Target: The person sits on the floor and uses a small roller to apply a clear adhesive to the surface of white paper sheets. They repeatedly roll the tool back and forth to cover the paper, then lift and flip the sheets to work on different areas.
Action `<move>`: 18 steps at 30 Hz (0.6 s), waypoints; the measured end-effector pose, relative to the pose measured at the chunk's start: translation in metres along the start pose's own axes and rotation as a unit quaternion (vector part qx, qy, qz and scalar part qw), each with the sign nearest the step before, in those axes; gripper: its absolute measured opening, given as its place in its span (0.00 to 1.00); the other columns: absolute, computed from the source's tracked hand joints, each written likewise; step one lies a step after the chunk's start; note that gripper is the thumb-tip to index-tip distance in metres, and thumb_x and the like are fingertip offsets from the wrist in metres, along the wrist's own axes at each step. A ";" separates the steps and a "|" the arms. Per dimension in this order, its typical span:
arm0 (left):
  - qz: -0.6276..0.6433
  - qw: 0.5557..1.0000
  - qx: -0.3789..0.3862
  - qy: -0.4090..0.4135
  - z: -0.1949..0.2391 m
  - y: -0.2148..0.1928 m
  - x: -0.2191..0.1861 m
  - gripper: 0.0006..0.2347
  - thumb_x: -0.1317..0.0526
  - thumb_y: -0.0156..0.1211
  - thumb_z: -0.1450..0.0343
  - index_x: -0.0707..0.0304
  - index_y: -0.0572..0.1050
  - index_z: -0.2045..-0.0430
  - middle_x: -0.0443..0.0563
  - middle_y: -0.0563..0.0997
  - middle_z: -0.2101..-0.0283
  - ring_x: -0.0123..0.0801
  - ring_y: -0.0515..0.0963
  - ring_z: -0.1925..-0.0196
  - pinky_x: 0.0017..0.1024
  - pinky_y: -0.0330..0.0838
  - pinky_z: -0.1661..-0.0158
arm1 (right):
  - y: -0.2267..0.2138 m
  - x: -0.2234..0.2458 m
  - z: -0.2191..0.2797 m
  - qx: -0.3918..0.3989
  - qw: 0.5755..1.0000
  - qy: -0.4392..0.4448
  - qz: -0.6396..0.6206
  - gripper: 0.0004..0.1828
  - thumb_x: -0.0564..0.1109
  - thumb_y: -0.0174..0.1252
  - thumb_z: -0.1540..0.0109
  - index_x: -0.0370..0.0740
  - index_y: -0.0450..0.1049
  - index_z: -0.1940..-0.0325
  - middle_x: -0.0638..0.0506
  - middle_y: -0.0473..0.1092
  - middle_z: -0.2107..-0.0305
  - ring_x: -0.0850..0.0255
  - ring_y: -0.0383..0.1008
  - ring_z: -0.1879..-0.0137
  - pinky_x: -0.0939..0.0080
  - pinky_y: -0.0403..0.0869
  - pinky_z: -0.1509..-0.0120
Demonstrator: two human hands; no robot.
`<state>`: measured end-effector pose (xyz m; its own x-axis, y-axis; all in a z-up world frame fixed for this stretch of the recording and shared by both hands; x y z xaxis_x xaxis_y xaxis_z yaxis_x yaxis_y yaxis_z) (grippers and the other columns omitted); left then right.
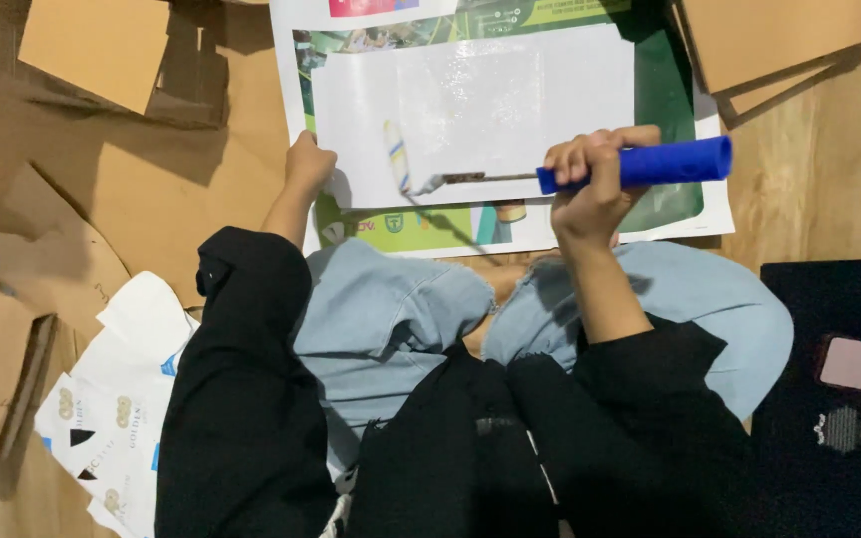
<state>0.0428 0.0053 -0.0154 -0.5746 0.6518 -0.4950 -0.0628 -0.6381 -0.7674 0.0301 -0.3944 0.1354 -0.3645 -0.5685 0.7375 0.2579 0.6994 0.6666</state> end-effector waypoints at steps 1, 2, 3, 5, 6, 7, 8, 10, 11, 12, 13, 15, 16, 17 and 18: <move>-0.001 1.000 -0.001 0.000 -0.005 0.000 0.003 0.22 0.70 0.50 0.39 0.80 0.64 0.50 0.78 0.70 0.52 0.66 0.71 0.48 0.56 0.69 0.54 | -0.013 0.003 -0.006 0.000 1.000 0.000 -0.001 0.11 0.32 0.49 0.44 0.46 0.58 0.69 0.53 0.52 0.92 0.59 0.57 0.87 0.55 0.71 0.74; -0.014 1.000 -0.008 0.005 -0.010 -0.001 0.005 0.22 0.71 0.51 0.40 0.80 0.65 0.50 0.77 0.71 0.53 0.65 0.72 0.49 0.56 0.69 0.55 | -0.026 0.006 -0.011 -0.010 0.999 -0.013 0.041 0.11 0.32 0.49 0.44 0.46 0.57 0.69 0.52 0.52 0.92 0.60 0.57 0.88 0.55 0.70 0.77; -0.025 1.000 -0.014 0.006 -0.012 0.000 0.010 0.22 0.72 0.52 0.40 0.79 0.65 0.50 0.76 0.72 0.54 0.65 0.73 0.50 0.55 0.70 0.56 | -0.040 0.011 -0.016 -0.017 0.996 -0.024 0.084 0.12 0.32 0.49 0.44 0.47 0.57 0.69 0.51 0.53 0.92 0.61 0.56 0.89 0.56 0.70 0.79; -0.028 0.999 0.005 -0.032 -0.007 -0.005 0.004 0.18 0.71 0.48 0.38 0.71 0.66 0.53 0.66 0.72 0.55 0.54 0.73 0.54 0.44 0.70 0.59 | -0.056 0.069 -0.032 -0.041 0.994 -0.040 0.093 0.13 0.28 0.49 0.44 0.46 0.60 0.70 0.53 0.56 0.89 0.63 0.58 0.86 0.61 0.67 0.79; -0.032 0.997 0.025 -0.066 -0.005 -0.007 0.003 0.14 0.70 0.44 0.36 0.62 0.66 0.56 0.57 0.72 0.56 0.43 0.73 0.58 0.33 0.70 0.63 | -0.065 0.100 -0.041 -0.067 0.991 -0.059 0.101 0.16 0.25 0.49 0.43 0.45 0.63 0.72 0.55 0.59 0.85 0.65 0.59 0.82 0.66 0.64 0.79; -0.029 0.997 0.024 -0.065 -0.006 -0.008 0.003 0.14 0.70 0.44 0.36 0.62 0.66 0.56 0.57 0.72 0.56 0.43 0.73 0.58 0.33 0.70 0.63 | -0.073 0.107 -0.051 -0.065 0.991 -0.061 0.101 0.16 0.25 0.49 0.43 0.45 0.63 0.72 0.55 0.59 0.85 0.65 0.59 0.82 0.66 0.64 0.79; -0.035 0.997 0.027 -0.065 -0.007 -0.007 0.002 0.14 0.69 0.44 0.36 0.62 0.66 0.56 0.57 0.72 0.56 0.44 0.73 0.58 0.33 0.70 0.63 | -0.091 0.115 -0.060 -0.127 0.984 -0.061 0.109 0.12 0.31 0.52 0.47 0.44 0.60 0.78 0.54 0.56 0.87 0.64 0.56 0.84 0.61 0.62 0.79; -0.043 0.996 0.033 -0.064 -0.011 -0.003 0.008 0.14 0.69 0.44 0.35 0.62 0.66 0.56 0.57 0.72 0.56 0.44 0.73 0.58 0.33 0.70 0.63 | -0.100 0.115 -0.057 -0.192 0.972 -0.064 0.118 0.14 0.38 0.56 0.51 0.43 0.56 0.84 0.53 0.54 0.89 0.62 0.52 0.85 0.57 0.60 0.78; -0.057 0.996 0.032 -0.060 -0.018 0.001 0.011 0.15 0.68 0.44 0.37 0.63 0.66 0.55 0.58 0.72 0.56 0.46 0.73 0.57 0.34 0.69 0.61 | -0.089 0.103 -0.049 -0.164 0.981 -0.044 0.095 0.11 0.34 0.54 0.48 0.43 0.60 0.79 0.55 0.55 0.89 0.63 0.55 0.85 0.59 0.62 0.80; -0.071 0.995 0.031 -0.055 -0.024 0.006 0.014 0.17 0.67 0.44 0.39 0.63 0.65 0.55 0.59 0.72 0.56 0.48 0.73 0.57 0.35 0.69 0.60 | -0.077 0.092 -0.043 -0.135 0.988 -0.026 0.072 0.11 0.30 0.52 0.44 0.44 0.64 0.75 0.57 0.57 0.88 0.65 0.58 0.85 0.60 0.63 0.81; -0.074 0.995 0.036 -0.047 -0.023 0.006 0.012 0.17 0.67 0.44 0.39 0.63 0.65 0.55 0.59 0.72 0.56 0.48 0.73 0.57 0.35 0.69 0.60 | -0.069 0.089 -0.036 -0.142 0.987 -0.033 0.074 0.11 0.30 0.52 0.44 0.44 0.64 0.75 0.57 0.57 0.88 0.65 0.58 0.85 0.60 0.63 0.81; -0.083 0.995 0.018 -0.044 -0.022 0.003 0.012 0.14 0.69 0.44 0.37 0.65 0.66 0.58 0.62 0.73 0.57 0.50 0.74 0.58 0.37 0.70 0.61 | -0.027 0.075 -0.028 0.031 0.996 -0.020 0.082 0.10 0.34 0.44 0.49 0.43 0.51 0.78 0.54 0.44 0.89 0.64 0.47 0.87 0.62 0.59 0.80; -0.085 0.995 0.023 -0.036 -0.021 0.003 0.006 0.14 0.69 0.44 0.37 0.65 0.66 0.58 0.62 0.73 0.57 0.50 0.74 0.58 0.37 0.70 0.61 | -0.040 0.086 -0.040 0.024 0.996 -0.025 0.086 0.10 0.34 0.44 0.49 0.43 0.51 0.78 0.54 0.44 0.89 0.64 0.47 0.87 0.62 0.59 0.80; -0.071 0.996 0.023 -0.046 -0.016 -0.001 0.007 0.17 0.70 0.44 0.37 0.66 0.65 0.54 0.61 0.72 0.55 0.49 0.73 0.56 0.36 0.70 0.60 | -0.049 0.095 -0.050 0.039 0.994 -0.033 0.096 0.10 0.33 0.47 0.47 0.45 0.56 0.77 0.55 0.49 0.88 0.65 0.51 0.85 0.63 0.60 0.80; -0.058 0.997 0.022 -0.056 -0.012 -0.006 0.009 0.20 0.71 0.44 0.37 0.66 0.64 0.50 0.60 0.71 0.52 0.49 0.73 0.54 0.36 0.70 0.59 | -0.058 0.104 -0.059 0.055 0.992 -0.040 0.106 0.11 0.31 0.49 0.46 0.46 0.61 0.77 0.57 0.54 0.87 0.66 0.55 0.84 0.63 0.62 0.79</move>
<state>0.0483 0.0198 -0.0202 -0.6487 0.6736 -0.3543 -0.1674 -0.5805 -0.7969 0.0301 -0.5196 0.1799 -0.3838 -0.3708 0.8457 0.2389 0.8448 0.4788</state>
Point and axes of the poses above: each hand's wrist, its own z-axis away from the middle knuckle, its own y-axis out of the palm, x = y × z, the point moved 7 cm from there along -z, towards the middle knuckle
